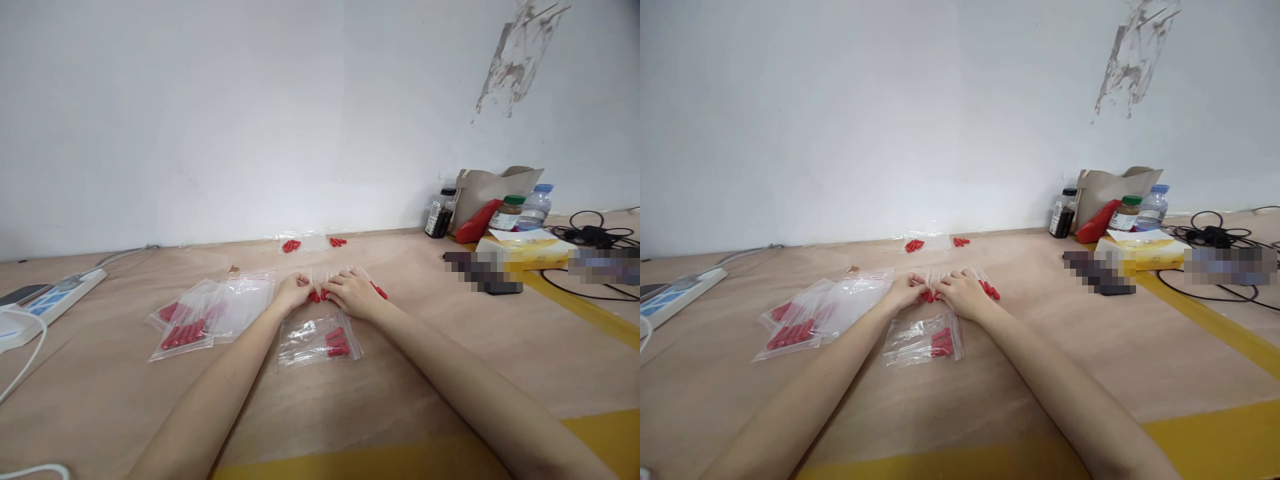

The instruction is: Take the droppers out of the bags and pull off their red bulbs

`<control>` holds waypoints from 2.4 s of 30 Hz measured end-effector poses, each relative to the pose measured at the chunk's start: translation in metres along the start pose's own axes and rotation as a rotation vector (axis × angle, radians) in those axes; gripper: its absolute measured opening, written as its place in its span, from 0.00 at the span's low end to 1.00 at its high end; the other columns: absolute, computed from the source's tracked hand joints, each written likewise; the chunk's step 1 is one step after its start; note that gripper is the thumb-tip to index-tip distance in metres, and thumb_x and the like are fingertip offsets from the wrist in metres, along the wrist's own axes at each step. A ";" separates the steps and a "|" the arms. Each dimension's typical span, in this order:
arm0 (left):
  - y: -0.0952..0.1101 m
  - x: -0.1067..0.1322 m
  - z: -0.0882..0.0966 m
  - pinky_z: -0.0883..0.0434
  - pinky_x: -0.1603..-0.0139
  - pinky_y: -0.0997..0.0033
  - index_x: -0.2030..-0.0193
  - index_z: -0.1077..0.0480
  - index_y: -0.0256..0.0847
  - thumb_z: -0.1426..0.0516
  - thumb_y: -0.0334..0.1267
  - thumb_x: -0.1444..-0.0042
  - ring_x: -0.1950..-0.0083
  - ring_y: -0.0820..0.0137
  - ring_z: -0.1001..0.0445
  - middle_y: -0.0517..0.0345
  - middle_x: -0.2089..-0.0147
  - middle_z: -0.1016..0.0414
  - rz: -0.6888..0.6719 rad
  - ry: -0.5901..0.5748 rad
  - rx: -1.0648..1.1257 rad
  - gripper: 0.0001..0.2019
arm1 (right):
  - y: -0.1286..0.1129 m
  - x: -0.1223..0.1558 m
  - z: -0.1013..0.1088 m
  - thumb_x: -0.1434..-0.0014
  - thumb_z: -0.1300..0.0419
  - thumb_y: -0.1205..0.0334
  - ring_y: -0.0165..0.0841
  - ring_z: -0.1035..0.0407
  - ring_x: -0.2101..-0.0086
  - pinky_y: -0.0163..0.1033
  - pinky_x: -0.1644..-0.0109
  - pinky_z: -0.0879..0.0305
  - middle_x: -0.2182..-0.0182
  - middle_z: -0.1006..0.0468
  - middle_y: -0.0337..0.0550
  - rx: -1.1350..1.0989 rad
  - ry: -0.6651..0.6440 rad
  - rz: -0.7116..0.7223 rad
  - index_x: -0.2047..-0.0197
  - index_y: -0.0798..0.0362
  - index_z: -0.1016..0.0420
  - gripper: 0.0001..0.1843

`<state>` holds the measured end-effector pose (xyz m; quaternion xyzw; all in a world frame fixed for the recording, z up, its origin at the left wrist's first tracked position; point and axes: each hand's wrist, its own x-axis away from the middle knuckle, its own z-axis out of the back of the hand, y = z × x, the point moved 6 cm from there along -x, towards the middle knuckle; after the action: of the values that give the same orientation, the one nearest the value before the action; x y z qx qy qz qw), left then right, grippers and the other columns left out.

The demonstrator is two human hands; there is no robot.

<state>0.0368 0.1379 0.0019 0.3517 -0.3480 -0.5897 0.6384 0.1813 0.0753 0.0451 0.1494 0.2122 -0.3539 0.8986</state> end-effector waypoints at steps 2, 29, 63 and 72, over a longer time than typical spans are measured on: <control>-0.002 -0.003 0.003 0.35 0.76 0.78 0.69 0.35 0.38 0.39 0.36 0.59 0.78 0.75 0.30 0.61 0.77 0.28 -0.018 0.021 -0.028 0.11 | 0.002 0.001 0.006 0.40 0.51 0.58 0.37 0.36 0.61 0.42 0.58 0.49 0.63 0.25 0.48 0.006 0.018 -0.040 0.53 0.51 0.31 0.15; 0.039 0.101 0.030 0.34 0.56 0.68 0.62 0.31 0.41 0.48 0.41 0.46 0.57 0.67 0.31 0.55 0.59 0.28 -0.668 -0.147 -0.307 0.09 | -0.005 0.068 0.015 0.49 0.45 0.66 0.25 0.39 0.78 0.31 0.72 0.45 0.81 0.28 0.36 -0.622 -0.004 -0.334 0.73 0.52 0.24 0.08; 0.028 0.154 0.008 0.46 0.39 0.58 0.40 0.48 0.47 0.52 0.44 0.42 0.40 0.64 0.43 0.56 0.40 0.41 -0.800 -0.537 -0.559 0.23 | -0.026 0.063 0.000 0.60 0.34 0.63 0.21 0.38 0.78 0.27 0.74 0.40 0.78 0.30 0.34 -1.414 -0.410 -0.492 0.72 0.57 0.35 0.14; 0.024 0.150 0.010 0.48 0.38 0.56 0.39 0.48 0.47 0.50 0.44 0.43 0.38 0.63 0.46 0.57 0.39 0.43 -0.777 -0.525 -0.542 0.24 | 0.019 0.086 -0.001 0.60 0.32 0.57 0.26 0.30 0.76 0.33 0.70 0.31 0.74 0.24 0.39 -1.633 -0.255 -0.855 0.65 0.56 0.31 0.20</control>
<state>0.0496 -0.0111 0.0326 0.1181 -0.1757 -0.9190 0.3327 0.2505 0.0397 0.0051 -0.6600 0.3322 -0.4096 0.5350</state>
